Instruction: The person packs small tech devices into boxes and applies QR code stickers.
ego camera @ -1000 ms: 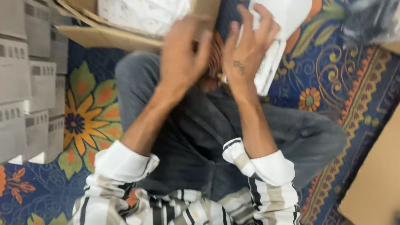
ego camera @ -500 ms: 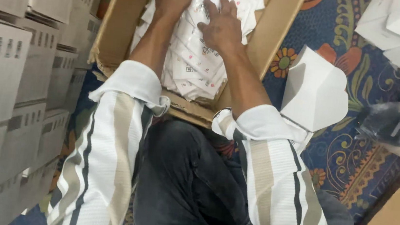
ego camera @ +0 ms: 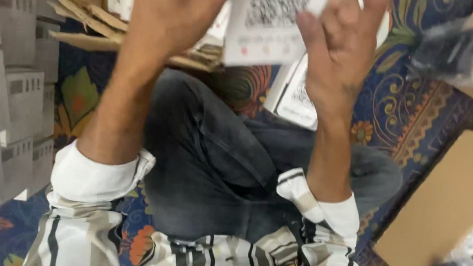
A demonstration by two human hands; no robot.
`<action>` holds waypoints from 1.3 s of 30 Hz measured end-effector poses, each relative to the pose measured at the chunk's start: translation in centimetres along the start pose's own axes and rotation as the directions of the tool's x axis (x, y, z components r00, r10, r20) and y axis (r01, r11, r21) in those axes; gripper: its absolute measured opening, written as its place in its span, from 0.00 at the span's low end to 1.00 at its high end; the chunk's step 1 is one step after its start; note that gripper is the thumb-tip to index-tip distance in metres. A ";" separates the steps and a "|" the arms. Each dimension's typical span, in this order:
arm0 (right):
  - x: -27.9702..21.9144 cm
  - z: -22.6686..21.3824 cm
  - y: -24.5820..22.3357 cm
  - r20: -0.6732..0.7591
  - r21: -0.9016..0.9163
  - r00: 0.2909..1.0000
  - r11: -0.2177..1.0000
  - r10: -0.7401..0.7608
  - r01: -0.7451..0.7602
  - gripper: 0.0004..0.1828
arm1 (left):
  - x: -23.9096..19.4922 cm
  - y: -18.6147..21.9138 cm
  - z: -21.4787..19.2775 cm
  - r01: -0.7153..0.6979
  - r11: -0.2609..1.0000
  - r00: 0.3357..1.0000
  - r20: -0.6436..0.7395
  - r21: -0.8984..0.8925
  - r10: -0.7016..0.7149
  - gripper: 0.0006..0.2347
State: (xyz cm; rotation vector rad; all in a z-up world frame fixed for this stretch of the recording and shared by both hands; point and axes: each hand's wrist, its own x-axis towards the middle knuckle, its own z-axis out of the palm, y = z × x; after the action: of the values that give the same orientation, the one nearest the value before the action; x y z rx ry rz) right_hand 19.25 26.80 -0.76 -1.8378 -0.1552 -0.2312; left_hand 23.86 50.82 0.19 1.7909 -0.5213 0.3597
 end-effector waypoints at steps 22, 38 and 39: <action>-14.7 -6.2 11.6 -0.294 -0.636 0.955 0.753 -0.035 -0.168 0.22 | -13.1 -3.5 18.2 -0.018 0.870 0.824 0.500 0.492 -0.266 0.30; 1.2 -16.5 22.4 0.321 0.439 0.753 0.615 0.574 -0.655 0.35 | -1.4 -11.9 24.2 0.697 0.659 0.717 0.240 -0.283 -0.655 0.28; 0.0 -16.6 20.5 0.285 0.453 0.800 0.661 0.528 -0.598 0.36 | -1.4 -10.5 23.6 0.632 0.723 0.775 0.219 -0.278 -0.593 0.25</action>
State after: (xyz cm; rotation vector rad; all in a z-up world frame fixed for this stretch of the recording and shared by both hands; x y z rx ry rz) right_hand 22.54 5.21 -15.54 -1.2622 0.2568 0.3536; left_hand 27.60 30.72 -15.62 1.5410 -0.0290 -0.2929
